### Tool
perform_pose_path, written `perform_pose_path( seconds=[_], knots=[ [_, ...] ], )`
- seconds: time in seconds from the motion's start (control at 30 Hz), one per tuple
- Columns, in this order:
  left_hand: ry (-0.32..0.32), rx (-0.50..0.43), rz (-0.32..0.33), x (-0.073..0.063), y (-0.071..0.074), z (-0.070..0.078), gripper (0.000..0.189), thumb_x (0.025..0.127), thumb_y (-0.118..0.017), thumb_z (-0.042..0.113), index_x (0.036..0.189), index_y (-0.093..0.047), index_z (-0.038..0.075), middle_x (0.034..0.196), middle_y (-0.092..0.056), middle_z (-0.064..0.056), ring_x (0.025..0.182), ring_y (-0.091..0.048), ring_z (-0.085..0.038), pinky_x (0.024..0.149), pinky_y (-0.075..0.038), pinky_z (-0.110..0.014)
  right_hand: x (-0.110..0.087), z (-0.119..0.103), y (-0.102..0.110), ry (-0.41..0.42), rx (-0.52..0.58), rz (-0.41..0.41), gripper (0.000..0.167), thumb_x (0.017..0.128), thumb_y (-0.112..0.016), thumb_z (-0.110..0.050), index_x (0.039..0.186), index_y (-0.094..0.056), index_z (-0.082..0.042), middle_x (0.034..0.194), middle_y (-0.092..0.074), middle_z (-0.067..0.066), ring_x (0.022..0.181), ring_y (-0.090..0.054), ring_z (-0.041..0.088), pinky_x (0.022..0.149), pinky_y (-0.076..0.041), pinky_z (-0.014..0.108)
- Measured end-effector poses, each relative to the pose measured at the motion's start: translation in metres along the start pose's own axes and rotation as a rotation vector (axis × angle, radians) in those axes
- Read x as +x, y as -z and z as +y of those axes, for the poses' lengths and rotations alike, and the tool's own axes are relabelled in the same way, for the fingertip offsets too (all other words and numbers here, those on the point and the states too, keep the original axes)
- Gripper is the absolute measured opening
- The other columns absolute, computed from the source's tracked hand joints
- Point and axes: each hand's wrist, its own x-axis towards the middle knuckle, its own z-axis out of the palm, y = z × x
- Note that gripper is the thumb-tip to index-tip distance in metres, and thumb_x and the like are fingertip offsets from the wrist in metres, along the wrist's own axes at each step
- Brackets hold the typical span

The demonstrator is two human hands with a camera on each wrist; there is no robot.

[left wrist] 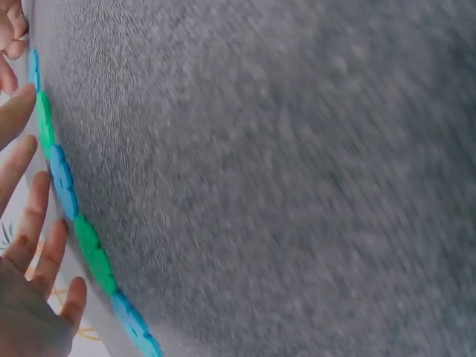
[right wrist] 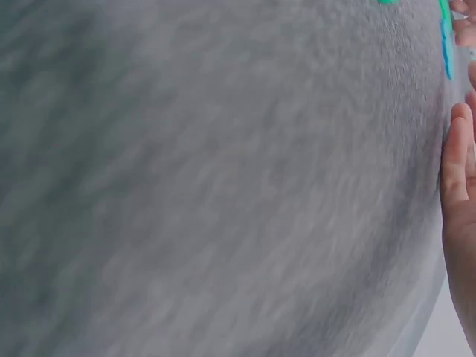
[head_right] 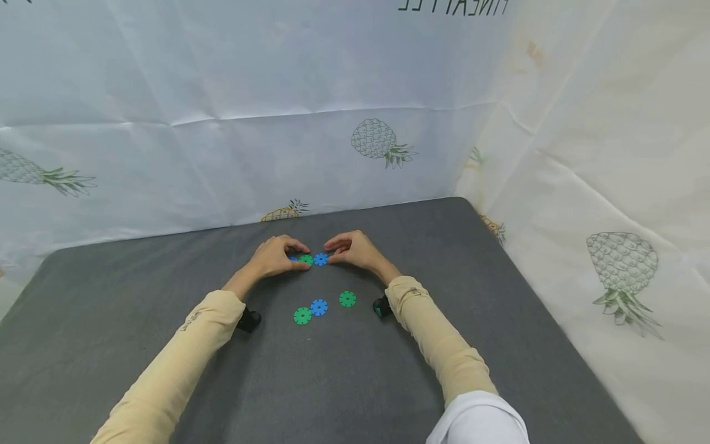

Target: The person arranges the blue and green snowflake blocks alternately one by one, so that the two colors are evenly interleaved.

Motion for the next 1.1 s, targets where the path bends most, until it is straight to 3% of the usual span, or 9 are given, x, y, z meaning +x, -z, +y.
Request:
perform_pose_path(
  seconds=[0.17,0.4,0.6,0.83,1.1],
  knots=[
    [-0.028,0.018,0.021,0.006,-0.005,0.003,0.037,0.079,-0.078,0.038,0.111,-0.074,0.020,0.117,-0.063,-0.008,0.108,-0.055,-0.028,0.094,-0.037,-0.055,-0.014,0.000,0.007,0.018,0.051,0.019,0.032,0.085,-0.070,0.002,0.115,-0.065,0.009,0.113,-0.065,0.024,0.097,-0.065,0.032,0.085,-0.052,0.031],
    [-0.030,-0.006,0.014,0.011,-0.010,0.011,0.038,0.079,-0.078,0.038,0.113,-0.074,0.021,0.120,-0.062,-0.006,0.110,-0.054,-0.028,0.096,-0.035,-0.055,-0.046,-0.015,0.004,-0.012,0.154,0.048,0.031,0.091,-0.064,-0.002,0.121,-0.061,0.007,0.120,-0.061,0.027,0.103,-0.064,0.023,0.087,-0.052,0.034],
    [-0.039,-0.004,0.002,0.014,-0.014,0.015,0.037,0.080,-0.077,0.038,0.112,-0.074,0.020,0.123,-0.061,-0.009,0.115,-0.051,-0.030,0.099,-0.031,-0.057,-0.076,-0.024,-0.001,-0.053,0.203,0.037,0.034,0.092,-0.064,-0.006,0.123,-0.060,0.007,0.124,-0.058,0.027,0.112,-0.059,0.036,0.088,-0.051,0.033],
    [-0.034,-0.019,-0.005,0.013,-0.013,0.016,0.033,0.081,-0.077,0.034,0.111,-0.075,0.021,0.125,-0.060,-0.009,0.119,-0.048,-0.033,0.100,-0.029,-0.058,-0.098,-0.020,-0.009,-0.073,0.182,-0.016,0.037,0.090,-0.066,-0.005,0.123,-0.059,0.008,0.122,-0.059,0.026,0.104,-0.061,0.022,0.087,-0.051,0.027],
    [-0.032,-0.039,0.006,0.014,-0.014,0.017,0.028,0.080,-0.078,0.034,0.106,-0.076,0.022,0.122,-0.061,-0.009,0.114,-0.050,-0.033,0.098,-0.031,-0.058,-0.098,-0.016,-0.011,-0.089,0.101,-0.054,0.042,0.081,-0.073,0.003,0.120,-0.060,0.011,0.119,-0.060,0.025,0.104,-0.057,0.033,0.089,-0.051,0.030]
  ],
)
